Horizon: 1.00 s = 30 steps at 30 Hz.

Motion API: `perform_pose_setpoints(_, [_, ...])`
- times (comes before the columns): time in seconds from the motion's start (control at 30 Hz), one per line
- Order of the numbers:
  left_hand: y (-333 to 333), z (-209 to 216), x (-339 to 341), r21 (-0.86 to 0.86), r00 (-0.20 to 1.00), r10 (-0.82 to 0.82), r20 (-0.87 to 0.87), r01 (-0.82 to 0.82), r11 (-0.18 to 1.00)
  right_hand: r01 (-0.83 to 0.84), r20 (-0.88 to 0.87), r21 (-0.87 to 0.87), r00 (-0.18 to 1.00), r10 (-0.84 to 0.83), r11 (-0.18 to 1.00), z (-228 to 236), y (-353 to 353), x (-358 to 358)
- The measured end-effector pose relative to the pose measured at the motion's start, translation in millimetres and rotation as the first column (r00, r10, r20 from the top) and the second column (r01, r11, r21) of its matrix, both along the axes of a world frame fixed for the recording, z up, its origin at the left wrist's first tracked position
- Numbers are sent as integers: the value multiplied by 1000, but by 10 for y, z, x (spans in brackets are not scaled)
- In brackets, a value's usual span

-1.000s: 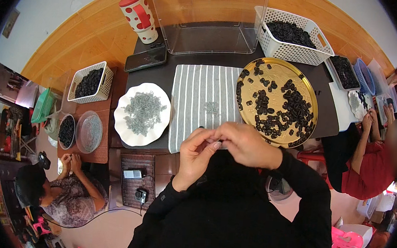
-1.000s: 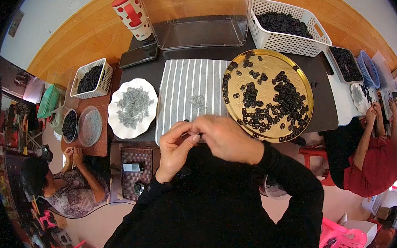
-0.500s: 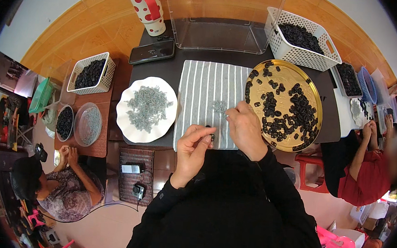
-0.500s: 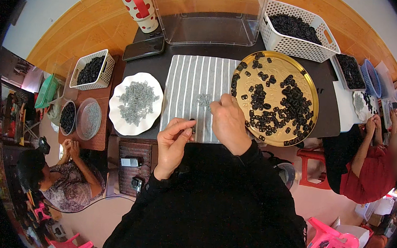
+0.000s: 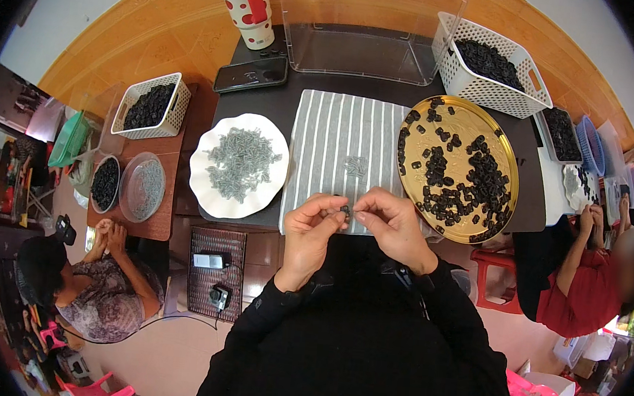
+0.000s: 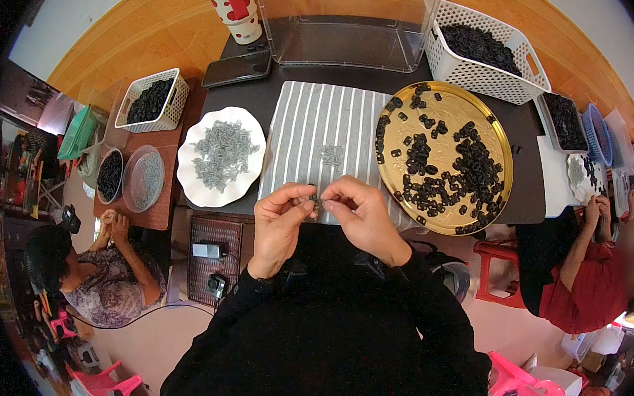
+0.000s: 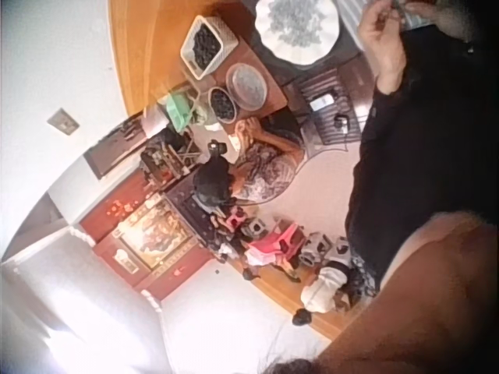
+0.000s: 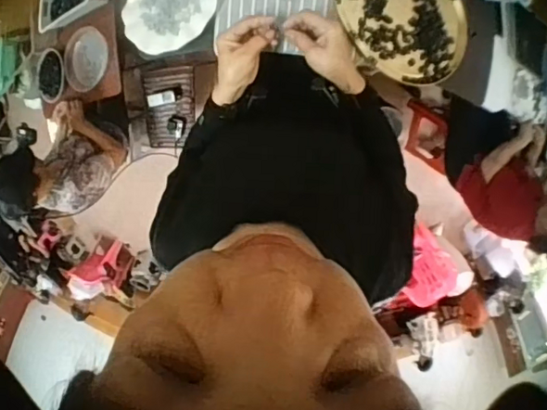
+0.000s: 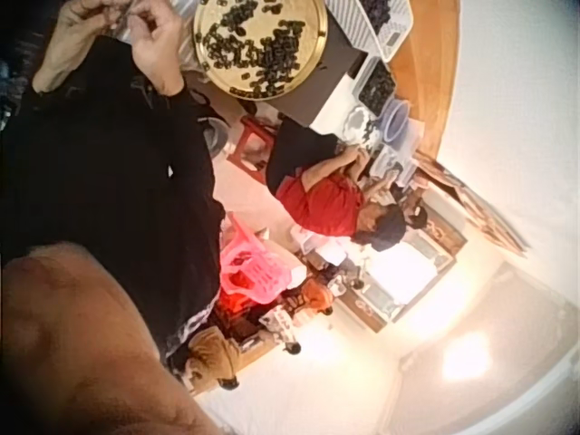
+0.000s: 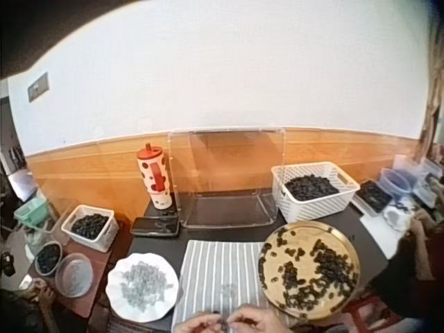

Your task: The person assembles plastic components by picking up metal pins and inserting them into black plastic pieces by hand.

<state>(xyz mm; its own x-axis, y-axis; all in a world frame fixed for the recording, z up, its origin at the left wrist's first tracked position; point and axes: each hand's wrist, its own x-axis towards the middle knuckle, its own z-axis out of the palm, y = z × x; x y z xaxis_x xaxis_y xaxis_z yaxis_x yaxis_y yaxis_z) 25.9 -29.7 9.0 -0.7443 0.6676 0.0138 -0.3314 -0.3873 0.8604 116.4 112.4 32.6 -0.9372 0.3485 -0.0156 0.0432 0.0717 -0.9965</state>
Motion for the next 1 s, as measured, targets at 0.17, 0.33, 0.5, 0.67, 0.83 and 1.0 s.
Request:
perform_pose_setpoints(0.17, [24, 8, 64, 14, 1000, -3, -6, 3, 1000, 10, -143, -27, 990, -14, 1000, -43, -16, 36])
perform_pose_setpoints(0.33, [31, 14, 85, 32, 1000, -17, -24, 18, 999, 49, -143, -140, 987, -69, 989, -90, -86, 43])
perform_pose_setpoints(0.5, [19, 27, 106, 31, 996, 5, -91, -3, 1000, 39, -197, -88, 979, -55, 995, -88, -100, 64])
perform_pose_setpoints(0.67, [-15, 19, 112, 28, 993, 22, -120, -19, 999, 28, -294, 121, 956, 9, 992, -75, -109, 43])
perform_pose_setpoints(0.83, [-94, 45, 127, -2, 991, 28, -132, -29, 1000, 35, -285, 18, 958, -28, 999, -140, -205, 33])
perform_pose_setpoints(1.0, [-286, -45, 19, -157, 982, -18, -188, -12, 988, -45, -211, 18, 976, 48, 999, -67, -184, -23])
